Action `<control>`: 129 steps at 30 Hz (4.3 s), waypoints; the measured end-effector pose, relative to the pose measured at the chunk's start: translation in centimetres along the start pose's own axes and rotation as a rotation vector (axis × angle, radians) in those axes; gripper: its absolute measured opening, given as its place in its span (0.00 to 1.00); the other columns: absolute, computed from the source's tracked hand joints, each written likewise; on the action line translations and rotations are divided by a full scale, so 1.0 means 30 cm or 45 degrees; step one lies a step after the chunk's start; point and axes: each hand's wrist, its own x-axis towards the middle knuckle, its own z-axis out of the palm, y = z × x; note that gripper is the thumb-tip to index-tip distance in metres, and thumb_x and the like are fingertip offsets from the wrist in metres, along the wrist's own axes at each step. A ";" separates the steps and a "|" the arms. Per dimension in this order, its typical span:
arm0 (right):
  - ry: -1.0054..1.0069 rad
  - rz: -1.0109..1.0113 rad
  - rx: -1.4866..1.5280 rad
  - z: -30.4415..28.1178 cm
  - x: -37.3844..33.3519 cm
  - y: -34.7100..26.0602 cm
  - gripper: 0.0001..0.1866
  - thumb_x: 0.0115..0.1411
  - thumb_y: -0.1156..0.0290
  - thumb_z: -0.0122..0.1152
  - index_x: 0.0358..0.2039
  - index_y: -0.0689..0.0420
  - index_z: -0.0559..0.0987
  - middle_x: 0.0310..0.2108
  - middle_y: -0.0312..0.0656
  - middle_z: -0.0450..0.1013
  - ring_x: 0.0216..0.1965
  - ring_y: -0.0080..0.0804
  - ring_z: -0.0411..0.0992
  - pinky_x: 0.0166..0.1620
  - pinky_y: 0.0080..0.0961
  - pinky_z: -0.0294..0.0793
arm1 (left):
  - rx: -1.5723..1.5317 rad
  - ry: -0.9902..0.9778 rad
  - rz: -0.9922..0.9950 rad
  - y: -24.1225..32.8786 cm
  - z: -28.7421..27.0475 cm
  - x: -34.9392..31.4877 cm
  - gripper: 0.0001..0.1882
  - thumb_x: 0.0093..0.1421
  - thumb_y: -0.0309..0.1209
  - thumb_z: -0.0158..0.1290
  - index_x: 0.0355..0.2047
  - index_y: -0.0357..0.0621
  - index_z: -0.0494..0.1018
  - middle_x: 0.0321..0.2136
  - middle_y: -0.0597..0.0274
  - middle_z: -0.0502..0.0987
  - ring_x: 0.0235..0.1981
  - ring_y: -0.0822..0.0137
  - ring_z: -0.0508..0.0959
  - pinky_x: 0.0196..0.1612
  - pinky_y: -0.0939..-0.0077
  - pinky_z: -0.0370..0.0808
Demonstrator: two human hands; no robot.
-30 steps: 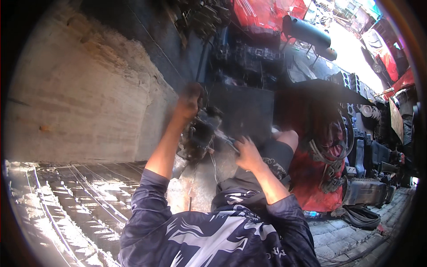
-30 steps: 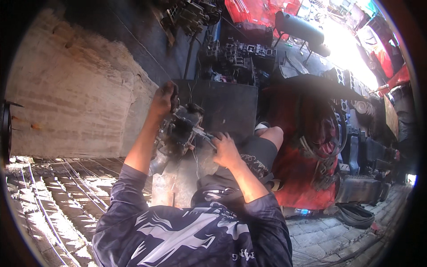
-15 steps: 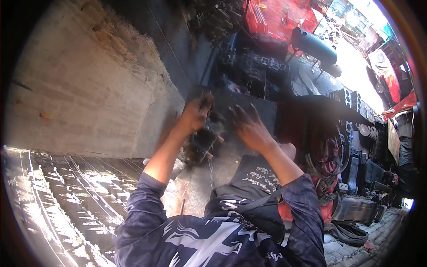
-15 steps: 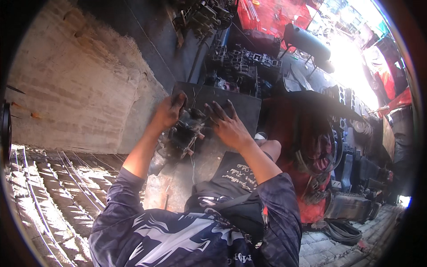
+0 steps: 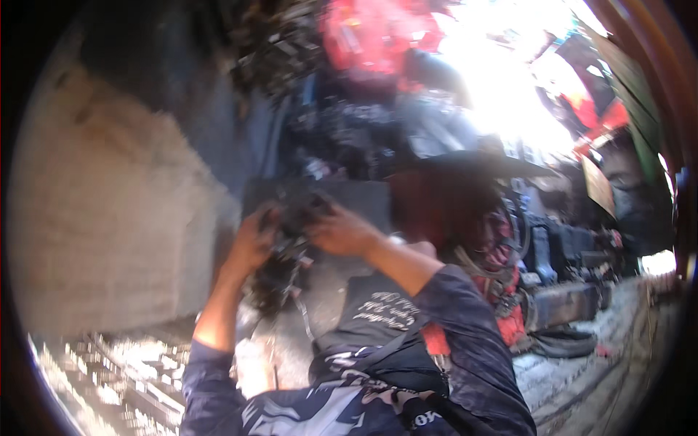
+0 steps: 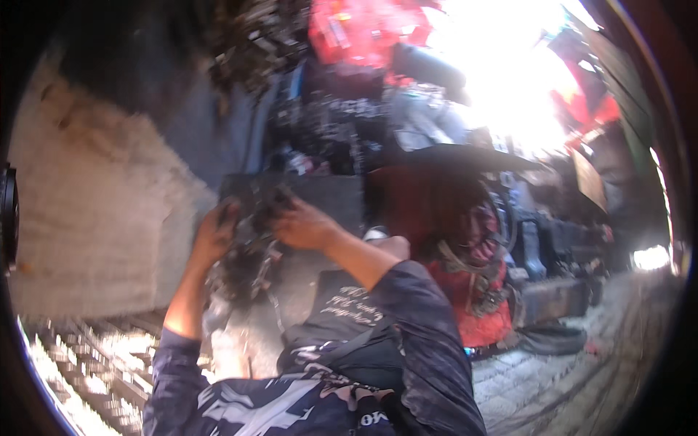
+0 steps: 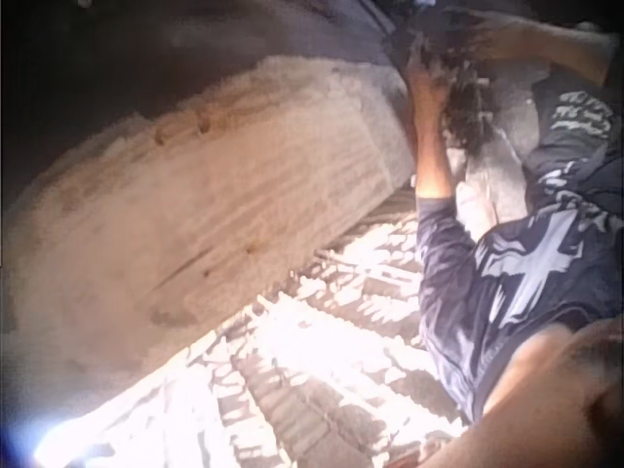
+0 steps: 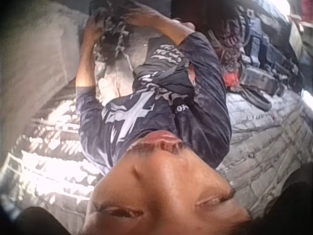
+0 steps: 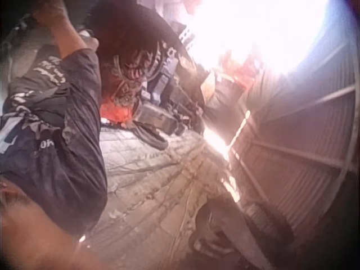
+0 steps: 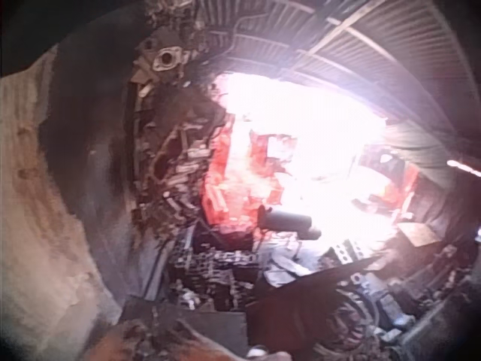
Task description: Using pliers to disassemble or repair wires on a mechanical car part.
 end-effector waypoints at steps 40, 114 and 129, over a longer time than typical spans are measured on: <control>-0.346 0.252 0.209 -0.063 0.031 -0.020 0.18 0.36 0.62 0.62 0.32 0.49 0.81 0.46 0.38 0.68 0.51 0.37 0.63 0.50 0.41 0.63 | 0.024 0.647 -0.162 -0.494 0.103 -0.141 0.20 0.63 0.39 0.46 0.44 0.34 0.72 0.39 0.36 0.74 0.42 0.41 0.73 0.45 0.60 0.68; 1.335 1.622 1.556 -0.206 0.105 -0.488 0.10 0.55 0.75 0.55 0.37 0.61 0.67 0.30 0.39 0.69 0.28 0.24 0.68 0.32 0.23 0.68 | -0.316 0.570 -0.203 -0.364 0.063 -0.037 0.12 0.54 0.32 0.59 0.32 0.34 0.79 0.25 0.61 0.80 0.28 0.72 0.75 0.35 0.76 0.70; 0.596 1.499 1.529 -0.043 0.194 -0.584 0.15 0.59 0.68 0.53 0.42 0.64 0.67 0.35 0.56 0.69 0.40 0.49 0.71 0.42 0.40 0.69 | -0.354 0.570 -0.297 -0.340 0.062 -0.014 0.13 0.53 0.33 0.59 0.33 0.34 0.78 0.26 0.58 0.80 0.28 0.68 0.76 0.34 0.74 0.70</control>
